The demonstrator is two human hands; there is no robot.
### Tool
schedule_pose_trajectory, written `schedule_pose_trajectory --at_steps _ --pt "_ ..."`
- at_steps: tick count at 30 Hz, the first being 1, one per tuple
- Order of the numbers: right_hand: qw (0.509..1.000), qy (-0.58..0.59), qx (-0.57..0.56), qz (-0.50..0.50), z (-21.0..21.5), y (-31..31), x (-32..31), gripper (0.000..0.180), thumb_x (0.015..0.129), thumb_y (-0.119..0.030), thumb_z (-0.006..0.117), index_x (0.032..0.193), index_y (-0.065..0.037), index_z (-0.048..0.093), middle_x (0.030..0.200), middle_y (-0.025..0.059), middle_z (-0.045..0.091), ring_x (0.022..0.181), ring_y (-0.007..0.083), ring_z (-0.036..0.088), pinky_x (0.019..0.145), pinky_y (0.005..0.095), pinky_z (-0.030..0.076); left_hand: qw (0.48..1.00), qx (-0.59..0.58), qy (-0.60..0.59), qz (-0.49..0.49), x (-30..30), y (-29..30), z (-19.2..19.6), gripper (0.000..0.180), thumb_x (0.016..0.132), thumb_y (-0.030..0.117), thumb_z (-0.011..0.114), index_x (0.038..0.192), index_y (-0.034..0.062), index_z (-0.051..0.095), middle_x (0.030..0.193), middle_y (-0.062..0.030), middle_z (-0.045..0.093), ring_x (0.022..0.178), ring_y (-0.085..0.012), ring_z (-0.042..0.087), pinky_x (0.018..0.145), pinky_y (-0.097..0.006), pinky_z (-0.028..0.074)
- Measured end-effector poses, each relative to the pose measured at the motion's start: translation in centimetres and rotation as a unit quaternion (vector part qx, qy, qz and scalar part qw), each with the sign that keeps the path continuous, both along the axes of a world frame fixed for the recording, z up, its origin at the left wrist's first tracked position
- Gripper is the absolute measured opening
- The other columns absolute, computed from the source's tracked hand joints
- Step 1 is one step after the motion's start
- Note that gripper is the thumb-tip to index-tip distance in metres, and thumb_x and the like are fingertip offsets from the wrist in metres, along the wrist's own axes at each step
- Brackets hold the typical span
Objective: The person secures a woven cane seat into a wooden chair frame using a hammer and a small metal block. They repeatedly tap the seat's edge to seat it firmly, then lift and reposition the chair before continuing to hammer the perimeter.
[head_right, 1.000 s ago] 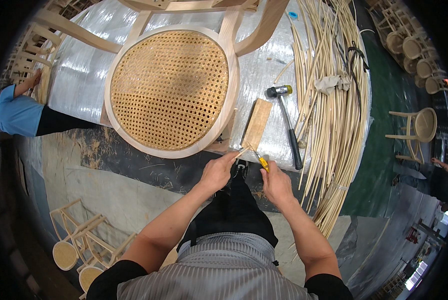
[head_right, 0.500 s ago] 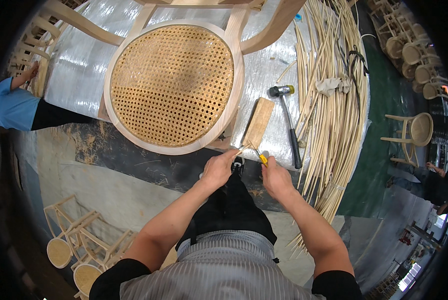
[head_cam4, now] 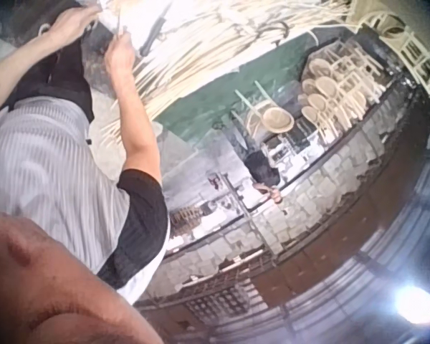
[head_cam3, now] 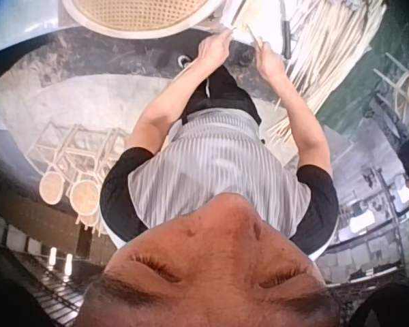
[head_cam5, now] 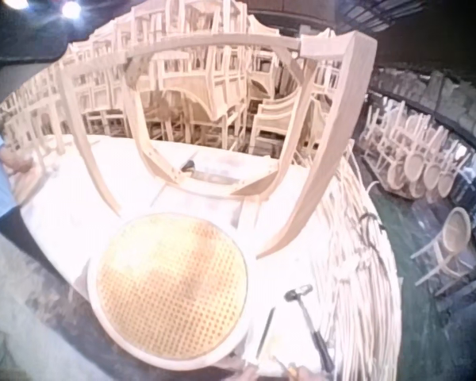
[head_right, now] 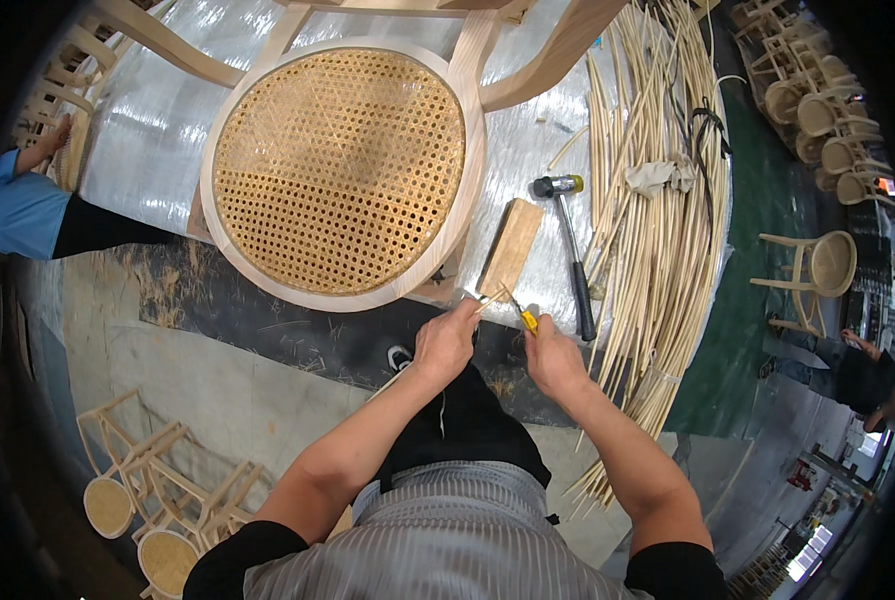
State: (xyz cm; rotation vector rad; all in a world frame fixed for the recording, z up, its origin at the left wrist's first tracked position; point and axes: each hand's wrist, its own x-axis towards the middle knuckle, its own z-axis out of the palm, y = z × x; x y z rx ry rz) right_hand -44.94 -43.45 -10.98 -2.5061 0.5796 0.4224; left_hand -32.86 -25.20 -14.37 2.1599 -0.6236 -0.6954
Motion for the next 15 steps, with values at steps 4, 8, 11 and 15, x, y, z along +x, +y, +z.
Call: schedule_pose_trajectory --at_steps 4,8,11,15 --pt "1.0 -0.007 0.006 0.01 -0.7 -0.5 0.5 0.024 0.109 -0.018 0.055 0.11 0.003 0.043 0.075 0.0342 0.065 0.073 0.058 0.065 0.066 0.0642 0.049 0.999 0.016 0.03 -0.004 0.2 -0.2 0.5 0.014 0.109 0.02 0.052 0.114 0.0087 0.058 0.091 -0.0234 0.072 0.093 -0.0482 0.07 0.078 -0.06 0.051" --pt "1.0 0.012 0.01 0.026 0.1 -1.1 1.0 0.025 0.108 -0.019 0.056 0.111 0.003 0.043 0.076 0.0345 0.065 0.072 0.0584 0.064 0.066 0.0648 0.049 1.0 0.011 0.009 0.017 0.2 -0.4 0.9 0.014 0.109 0.018 0.052 0.111 0.006 0.059 0.096 -0.0252 0.072 0.095 -0.0492 0.069 0.079 -0.06 0.051" --pt "0.998 0.049 -0.001 0.036 0.8 -1.3 1.3 0.025 0.108 -0.019 0.056 0.112 0.002 0.043 0.077 0.0343 0.066 0.072 0.0582 0.064 0.066 0.0647 0.05 1.0 -0.006 0.002 0.024 0.2 -0.5 0.9 0.013 0.108 0.016 0.053 0.11 0.0047 0.06 0.1 -0.0265 0.071 0.097 -0.0499 0.068 0.08 -0.06 0.051" --pt "0.999 0.028 0.006 0.03 0.0 -1.3 1.0 0.026 0.109 -0.022 0.054 0.112 0.002 0.044 0.079 0.0344 0.067 0.076 0.0571 0.066 0.07 0.0641 0.052 0.999 -0.017 0.013 0.024 0.1 -0.6 0.7 0.013 0.107 0.014 0.054 0.11 0.0043 0.061 0.1 -0.0264 0.071 0.097 -0.0501 0.068 0.08 -0.06 0.051"
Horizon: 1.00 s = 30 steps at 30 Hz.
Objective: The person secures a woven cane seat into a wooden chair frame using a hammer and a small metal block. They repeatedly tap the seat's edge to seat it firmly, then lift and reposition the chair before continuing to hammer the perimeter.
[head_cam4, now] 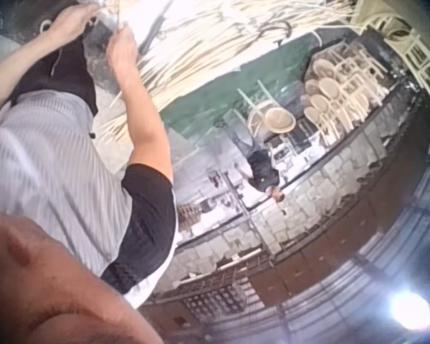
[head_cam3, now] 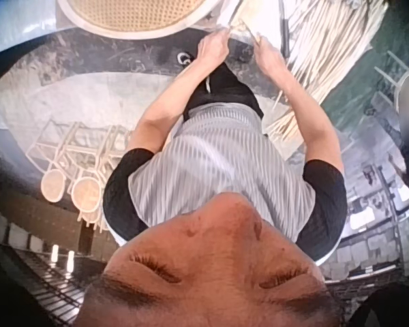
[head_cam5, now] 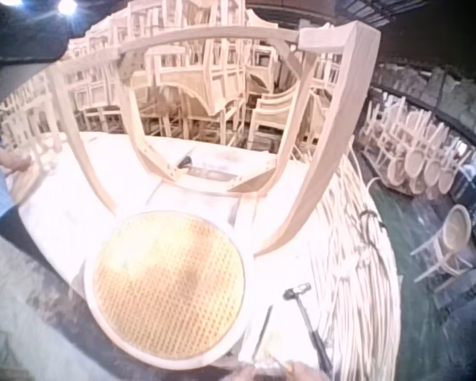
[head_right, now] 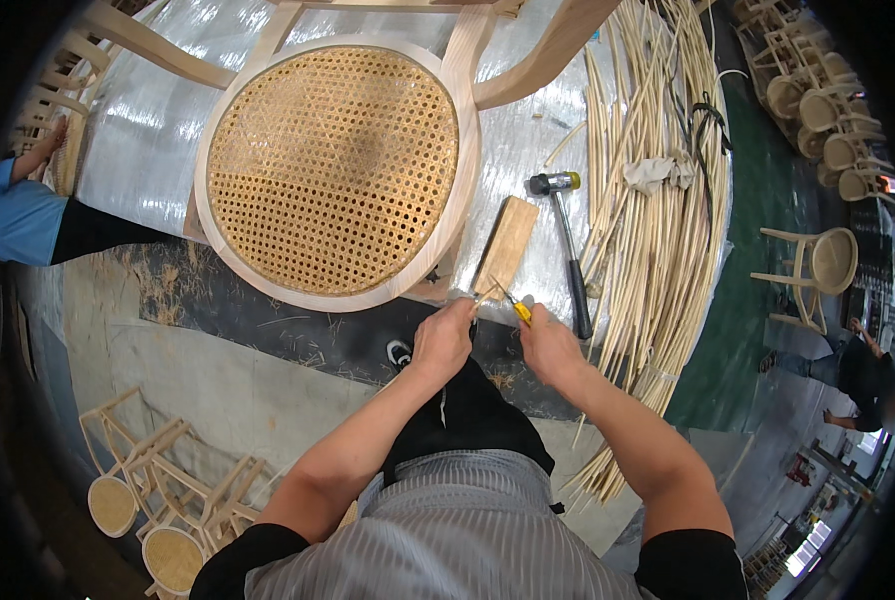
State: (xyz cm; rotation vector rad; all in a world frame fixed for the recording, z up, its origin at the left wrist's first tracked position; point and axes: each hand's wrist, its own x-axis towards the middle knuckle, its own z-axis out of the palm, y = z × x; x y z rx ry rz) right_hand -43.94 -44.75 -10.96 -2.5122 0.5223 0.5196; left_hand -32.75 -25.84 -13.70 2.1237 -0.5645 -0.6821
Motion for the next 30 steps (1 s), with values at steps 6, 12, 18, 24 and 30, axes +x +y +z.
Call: schedule_pose_trajectory --at_steps 6,12,18,24,30 --pt "0.999 0.045 -0.004 0.001 1.3 -0.2 1.3 0.028 0.109 -0.025 0.054 0.112 0.002 0.045 0.086 0.0337 0.069 0.081 0.0557 0.068 0.076 0.0636 0.054 1.0 0.013 -0.011 -0.001 -0.1 0.0 0.3 0.013 0.106 0.014 0.054 0.109 0.0036 0.062 0.091 -0.0267 0.071 0.093 -0.0507 0.068 0.078 -0.061 0.051" --pt "1.0 0.026 0.004 -0.006 0.1 -0.2 0.9 0.027 0.109 -0.025 0.055 0.114 0.0 0.045 0.087 0.0342 0.069 0.083 0.055 0.069 0.076 0.0632 0.054 1.0 0.012 0.005 0.005 -0.2 -0.3 0.1 0.015 0.107 0.017 0.056 0.11 0.004 0.062 0.093 -0.0279 0.072 0.095 -0.0503 0.07 0.079 -0.06 0.052" --pt "0.999 0.048 -0.007 0.018 1.3 -0.5 1.6 0.028 0.109 -0.026 0.055 0.115 0.0 0.046 0.086 0.0324 0.069 0.082 0.0544 0.069 0.076 0.063 0.054 1.0 0.004 -0.002 0.014 -0.3 -0.5 -0.2 0.014 0.107 0.017 0.058 0.114 0.0056 0.06 0.091 -0.0257 0.073 0.092 -0.0502 0.07 0.078 -0.059 0.052" --pt "0.999 0.045 0.006 0.012 0.1 -0.7 1.1 0.028 0.109 -0.026 0.056 0.116 0.0 0.045 0.086 0.0327 0.069 0.084 0.0548 0.069 0.077 0.0631 0.054 0.998 -0.045 -0.032 0.039 -0.5 -0.9 -0.5 0.01 0.105 0.012 0.061 0.111 0.0039 0.062 0.097 -0.0243 0.071 0.093 -0.049 0.069 0.078 -0.054 0.053" --pt "1.0 0.025 0.008 0.004 1.1 -1.1 -0.4 0.029 0.109 -0.027 0.056 0.115 -0.001 0.044 0.084 0.0327 0.069 0.081 0.0542 0.069 0.074 0.0633 0.053 0.997 -0.068 -0.009 0.038 -1.5 -1.7 0.9 0.01 0.105 0.01 0.061 0.112 0.0035 0.064 0.099 -0.0245 0.07 0.096 -0.0478 0.068 0.08 -0.054 0.053"
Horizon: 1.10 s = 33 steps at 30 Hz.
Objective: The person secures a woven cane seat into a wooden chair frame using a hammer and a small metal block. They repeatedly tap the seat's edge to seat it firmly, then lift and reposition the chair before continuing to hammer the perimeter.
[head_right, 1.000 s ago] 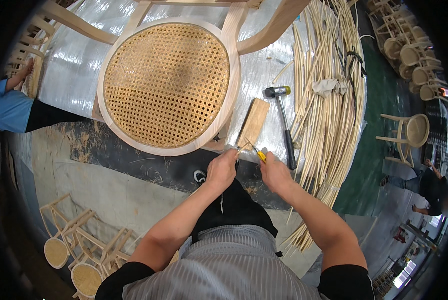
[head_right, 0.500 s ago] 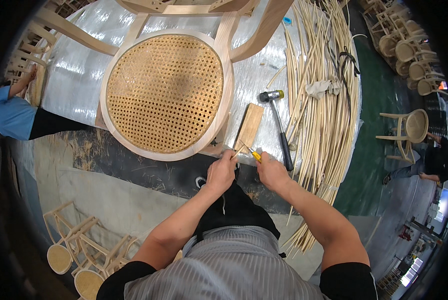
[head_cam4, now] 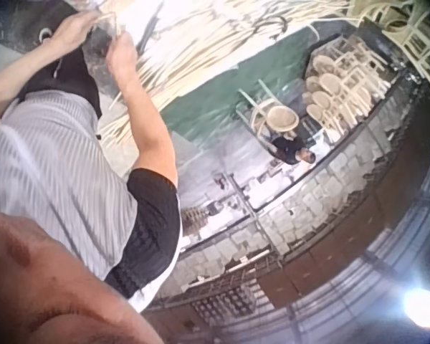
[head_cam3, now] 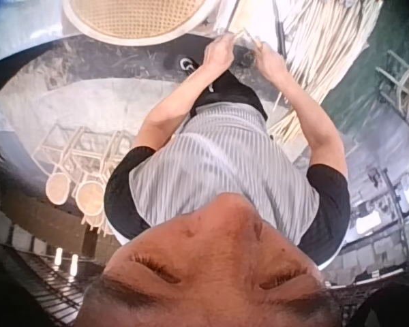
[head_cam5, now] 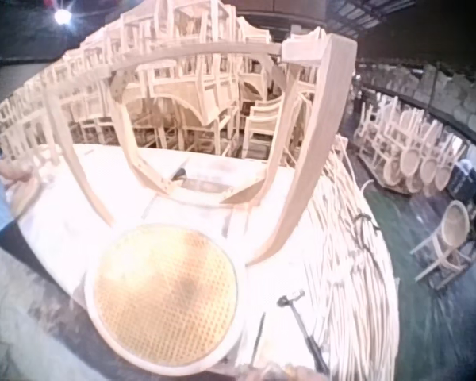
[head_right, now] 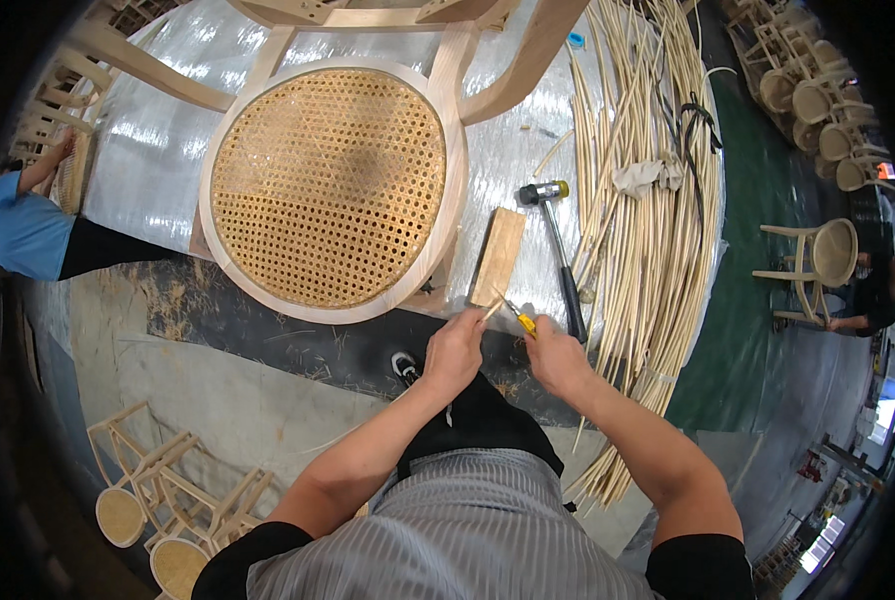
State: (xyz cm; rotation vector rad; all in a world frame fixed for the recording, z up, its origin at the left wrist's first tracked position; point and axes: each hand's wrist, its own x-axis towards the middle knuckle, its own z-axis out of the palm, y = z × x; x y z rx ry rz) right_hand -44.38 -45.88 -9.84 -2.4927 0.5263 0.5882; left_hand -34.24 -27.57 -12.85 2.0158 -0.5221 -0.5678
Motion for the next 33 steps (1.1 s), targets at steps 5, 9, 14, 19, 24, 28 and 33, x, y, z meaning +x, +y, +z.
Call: schedule_pose_trajectory --at_steps 5,9,14,19,24,28,33 --pt "1.0 -0.019 0.007 0.015 -0.8 -0.4 -0.2 0.029 0.109 -0.027 0.055 0.115 -0.001 0.044 0.077 0.0298 0.069 0.073 0.0543 0.068 0.07 0.0632 0.053 0.999 0.025 0.02 0.005 -0.5 -0.1 -0.5 0.012 0.106 0.011 0.059 0.114 0.0037 0.063 0.102 -0.0244 0.071 0.098 -0.049 0.068 0.081 -0.055 0.053" --pt "1.0 0.012 -0.004 0.021 -0.9 -0.4 0.4 0.029 0.109 -0.027 0.054 0.116 -0.001 0.044 0.078 0.0306 0.069 0.074 0.0537 0.069 0.07 0.0628 0.054 0.998 0.052 0.046 0.003 -0.4 0.0 -0.6 0.014 0.107 0.013 0.057 0.115 0.0037 0.062 0.103 -0.0252 0.071 0.099 -0.0491 0.068 0.082 -0.056 0.053" --pt "0.999 0.037 -0.02 0.032 -1.4 -0.8 0.7 0.029 0.11 -0.028 0.054 0.117 -0.001 0.045 0.08 0.0308 0.07 0.075 0.0531 0.069 0.069 0.062 0.055 0.996 0.059 0.065 -0.002 -0.2 -0.1 -0.8 0.015 0.107 0.015 0.058 0.115 0.0036 0.063 0.101 -0.0253 0.072 0.099 -0.0489 0.068 0.082 -0.056 0.053" --pt "0.998 0.046 -0.01 0.032 -1.1 -0.9 1.2 0.029 0.11 -0.027 0.054 0.116 -0.001 0.045 0.08 0.0314 0.069 0.075 0.0532 0.069 0.068 0.062 0.055 0.996 0.046 0.07 0.008 0.5 -0.2 -1.2 0.016 0.106 0.017 0.059 0.113 0.003 0.065 0.1 -0.0251 0.072 0.098 -0.0483 0.069 0.082 -0.055 0.053" --pt "0.998 0.054 -0.014 0.033 -0.6 -0.6 1.1 0.029 0.109 -0.027 0.055 0.114 0.0 0.045 0.078 0.0306 0.069 0.073 0.0531 0.069 0.066 0.0616 0.054 0.993 0.051 0.105 -0.006 1.2 -0.1 -0.7 0.018 0.106 0.017 0.06 0.114 0.0027 0.066 0.099 -0.0255 0.072 0.097 -0.0478 0.069 0.081 -0.053 0.053" --pt "0.998 0.053 -0.012 0.029 -0.9 -0.6 1.3 0.029 0.109 -0.026 0.056 0.113 0.0 0.045 0.079 0.0304 0.069 0.073 0.0518 0.07 0.065 0.0603 0.055 0.991 0.038 0.132 0.003 1.2 -0.1 -1.1 0.019 0.106 0.019 0.06 0.114 0.0031 0.068 0.095 -0.0246 0.072 0.095 -0.0457 0.071 0.079 -0.05 0.053" --pt "0.998 0.037 -0.018 0.041 0.2 -0.8 1.0 0.03 0.108 -0.027 0.057 0.113 0.001 0.046 0.079 0.0299 0.069 0.073 0.0507 0.07 0.065 0.0594 0.056 0.991 0.023 0.135 0.01 1.4 -0.1 -1.0 0.021 0.106 0.02 0.06 0.111 0.0019 0.069 0.088 -0.0215 0.07 0.086 -0.0394 0.071 0.076 -0.046 0.053"
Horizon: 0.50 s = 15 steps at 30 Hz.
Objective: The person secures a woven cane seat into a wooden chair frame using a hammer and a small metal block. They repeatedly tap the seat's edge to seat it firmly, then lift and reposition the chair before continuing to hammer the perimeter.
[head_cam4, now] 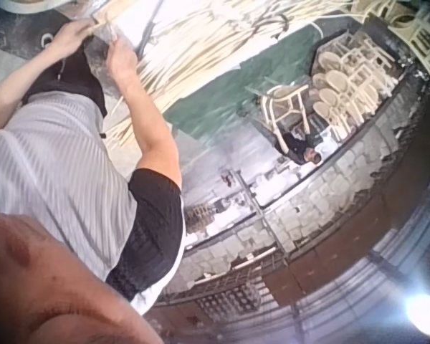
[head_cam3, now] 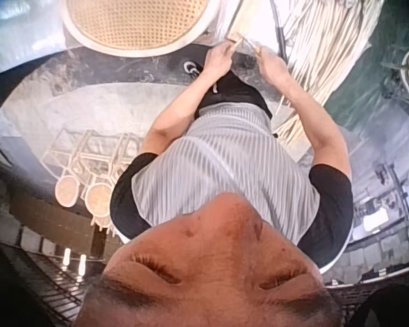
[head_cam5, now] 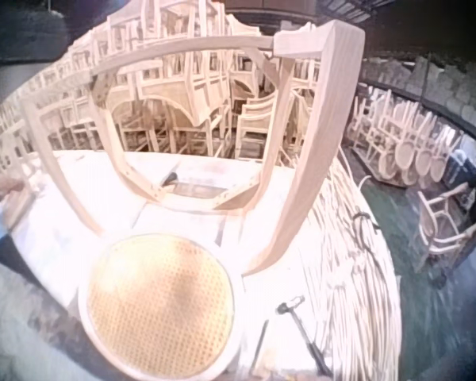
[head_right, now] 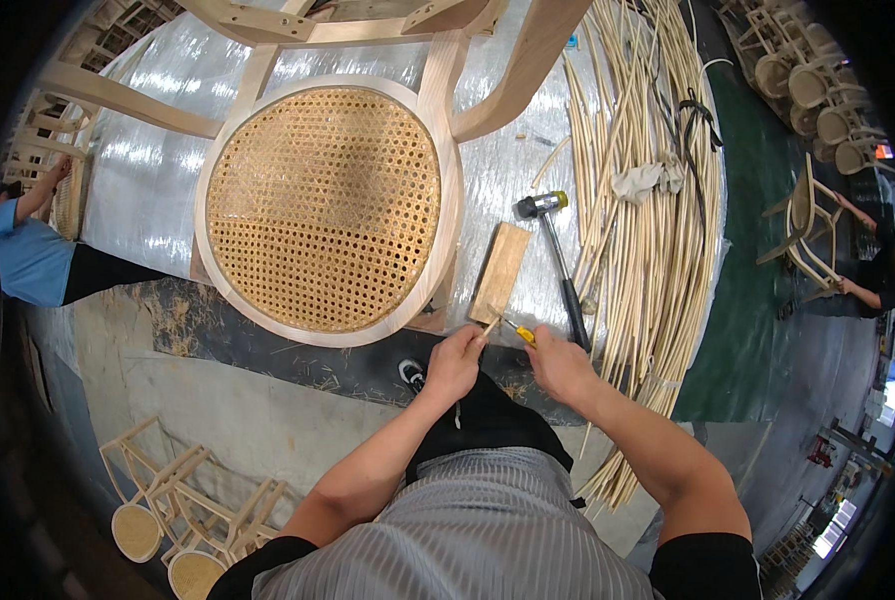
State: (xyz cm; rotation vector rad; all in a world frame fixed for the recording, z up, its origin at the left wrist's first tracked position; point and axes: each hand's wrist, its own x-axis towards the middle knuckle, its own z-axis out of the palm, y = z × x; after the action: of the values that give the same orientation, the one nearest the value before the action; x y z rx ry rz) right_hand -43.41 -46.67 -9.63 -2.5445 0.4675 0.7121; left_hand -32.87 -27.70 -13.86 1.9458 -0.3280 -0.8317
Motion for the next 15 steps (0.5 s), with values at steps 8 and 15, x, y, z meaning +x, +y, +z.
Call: schedule_pose_trajectory --at_steps 8,15 --pt "1.0 -0.001 0.003 0.011 -0.4 -0.3 0.1 0.028 0.109 -0.026 0.056 0.114 0.0 0.046 0.085 0.0286 0.07 0.075 0.0512 0.07 0.068 0.0603 0.055 0.996 -0.01 0.087 0.005 -0.2 0.3 -1.3 0.023 0.109 0.021 0.057 0.104 0.0021 0.069 0.075 -0.0082 0.062 0.07 -0.0174 0.06 0.07 -0.036 0.05" --pt "0.999 0.045 -0.002 0.017 -0.6 -0.3 1.2 0.029 0.108 -0.027 0.057 0.114 -0.001 0.046 0.083 0.0275 0.071 0.076 0.0501 0.071 0.068 0.0593 0.056 0.996 -0.022 0.09 0.003 0.0 0.6 -2.6 0.026 0.11 0.021 0.055 0.1 0.0025 0.069 0.074 -0.005 0.06 0.07 -0.0162 0.058 0.068 -0.035 0.048"
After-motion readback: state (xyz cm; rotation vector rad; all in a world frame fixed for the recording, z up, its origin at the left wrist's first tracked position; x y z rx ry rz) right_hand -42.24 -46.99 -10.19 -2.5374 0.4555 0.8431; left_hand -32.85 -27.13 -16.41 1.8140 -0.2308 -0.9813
